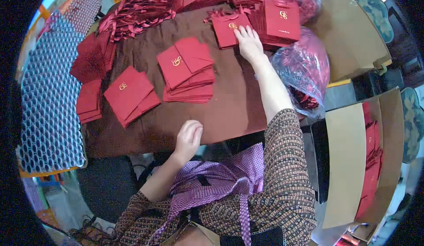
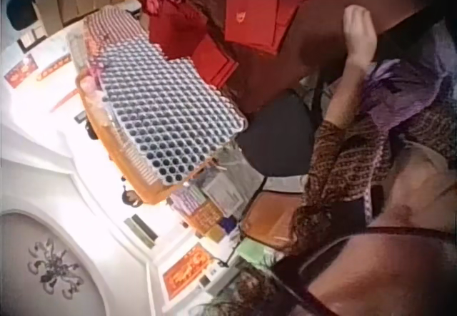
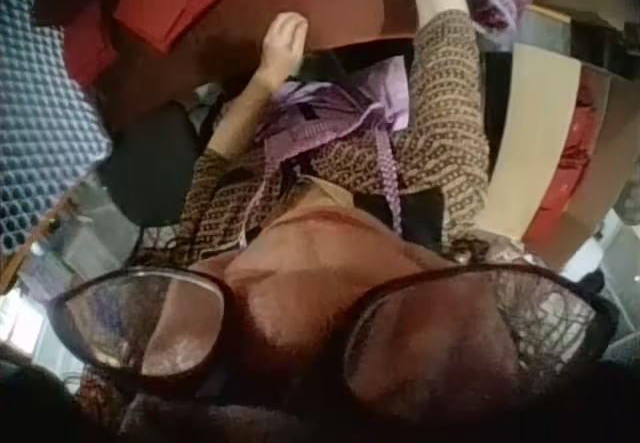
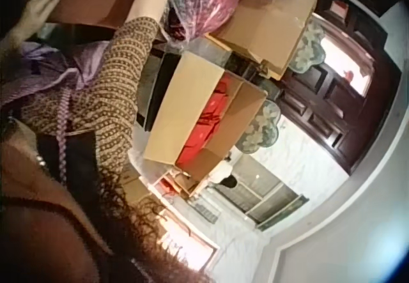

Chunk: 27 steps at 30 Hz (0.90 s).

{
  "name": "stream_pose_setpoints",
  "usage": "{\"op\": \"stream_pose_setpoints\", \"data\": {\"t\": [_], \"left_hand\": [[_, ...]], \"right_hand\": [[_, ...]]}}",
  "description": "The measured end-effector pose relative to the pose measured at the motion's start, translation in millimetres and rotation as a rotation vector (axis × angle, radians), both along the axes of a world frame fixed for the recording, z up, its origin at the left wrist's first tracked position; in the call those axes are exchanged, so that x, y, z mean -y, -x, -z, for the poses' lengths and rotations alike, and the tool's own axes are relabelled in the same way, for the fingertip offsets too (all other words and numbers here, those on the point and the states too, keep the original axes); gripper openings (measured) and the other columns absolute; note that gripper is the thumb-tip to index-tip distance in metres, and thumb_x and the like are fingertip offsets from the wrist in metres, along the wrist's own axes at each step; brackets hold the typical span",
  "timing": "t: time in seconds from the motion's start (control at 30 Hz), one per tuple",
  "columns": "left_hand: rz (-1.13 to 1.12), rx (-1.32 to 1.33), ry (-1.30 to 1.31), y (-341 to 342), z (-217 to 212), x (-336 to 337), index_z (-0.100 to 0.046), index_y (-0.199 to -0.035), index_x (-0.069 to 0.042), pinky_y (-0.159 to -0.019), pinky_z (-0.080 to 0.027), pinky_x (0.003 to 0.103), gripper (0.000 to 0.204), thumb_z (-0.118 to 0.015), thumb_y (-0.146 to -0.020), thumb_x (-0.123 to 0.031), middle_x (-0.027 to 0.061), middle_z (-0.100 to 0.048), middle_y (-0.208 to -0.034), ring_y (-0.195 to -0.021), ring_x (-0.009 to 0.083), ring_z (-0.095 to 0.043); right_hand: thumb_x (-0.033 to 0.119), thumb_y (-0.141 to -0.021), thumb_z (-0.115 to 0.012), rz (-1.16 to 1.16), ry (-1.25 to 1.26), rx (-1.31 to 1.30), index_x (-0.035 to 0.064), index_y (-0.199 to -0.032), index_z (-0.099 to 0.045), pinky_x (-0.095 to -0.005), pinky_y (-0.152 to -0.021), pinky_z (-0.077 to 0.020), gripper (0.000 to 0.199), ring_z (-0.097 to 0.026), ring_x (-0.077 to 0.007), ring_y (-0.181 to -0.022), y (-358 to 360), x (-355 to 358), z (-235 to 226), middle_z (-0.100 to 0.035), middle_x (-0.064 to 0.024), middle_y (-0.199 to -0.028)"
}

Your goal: Tying ribbons onto small red gift bags and organizing them on a table.

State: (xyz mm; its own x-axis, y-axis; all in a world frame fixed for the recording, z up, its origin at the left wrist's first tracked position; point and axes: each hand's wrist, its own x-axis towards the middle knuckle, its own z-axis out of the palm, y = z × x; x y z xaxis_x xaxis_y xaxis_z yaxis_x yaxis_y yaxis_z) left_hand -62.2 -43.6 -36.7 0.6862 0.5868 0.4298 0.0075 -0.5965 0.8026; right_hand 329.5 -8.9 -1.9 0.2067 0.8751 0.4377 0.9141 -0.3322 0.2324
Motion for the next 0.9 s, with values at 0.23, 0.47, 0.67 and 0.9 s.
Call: {"op": "stream_pose_setpoints", "data": {"t": [0.23,0.47,0.67,0.9], "left_hand": [[-0.004,0.004,-0.005,3,-3,-9,-0.058,-0.085,0.002,-0.075,-0.048,0.038,0.006,-0.059,-0.082,-0.004,0.0162,-0.059,-0.087,-0.084,0.0335,-0.058],[0.018,0.006,0.02,3,-3,-10,-0.058,-0.085,0.002,-0.075,-0.048,0.039,0.005,-0.059,-0.082,-0.002,0.0161,-0.059,-0.087,-0.083,0.0338,-0.058],[0.029,-0.12,0.267,-6,-33,-1,-0.058,-0.092,0.002,-0.074,-0.048,0.036,0.01,-0.059,-0.084,-0.003,0.0174,-0.058,-0.089,-0.081,0.0337,-0.059],[0.172,0.133,-0.163,-141,-128,-59,-0.058,-0.097,0.003,-0.078,-0.046,0.041,0.02,-0.058,-0.085,-0.013,0.0215,-0.059,-0.094,-0.086,0.0364,-0.058]], "right_hand": [[0.01,-0.084,-0.043,0.014,-0.014,-0.058,0.0039,-0.132,-0.04,-0.0476,-0.099,-0.038,0.049,-0.043,-0.0367,-0.124,12,-18,-8,-0.043,-0.018,-0.135],[0.019,-0.089,-0.042,0.211,0.093,-0.446,0.0051,-0.14,-0.027,-0.0526,-0.106,-0.0291,0.055,-0.03,-0.0436,-0.132,19,-20,-6,-0.029,-0.0214,-0.145],[0.023,-0.087,-0.055,0.092,0.01,-0.484,0.0,-0.138,-0.027,-0.0481,-0.106,-0.0305,0.063,-0.033,-0.0477,-0.127,23,-3,-11,-0.025,-0.0318,-0.142],[0.018,-0.087,-0.049,-0.017,-0.105,-0.578,-0.0054,-0.134,-0.032,-0.0423,-0.104,-0.0351,0.054,-0.038,-0.0377,-0.128,23,-6,-9,-0.027,-0.0297,-0.143]]}}
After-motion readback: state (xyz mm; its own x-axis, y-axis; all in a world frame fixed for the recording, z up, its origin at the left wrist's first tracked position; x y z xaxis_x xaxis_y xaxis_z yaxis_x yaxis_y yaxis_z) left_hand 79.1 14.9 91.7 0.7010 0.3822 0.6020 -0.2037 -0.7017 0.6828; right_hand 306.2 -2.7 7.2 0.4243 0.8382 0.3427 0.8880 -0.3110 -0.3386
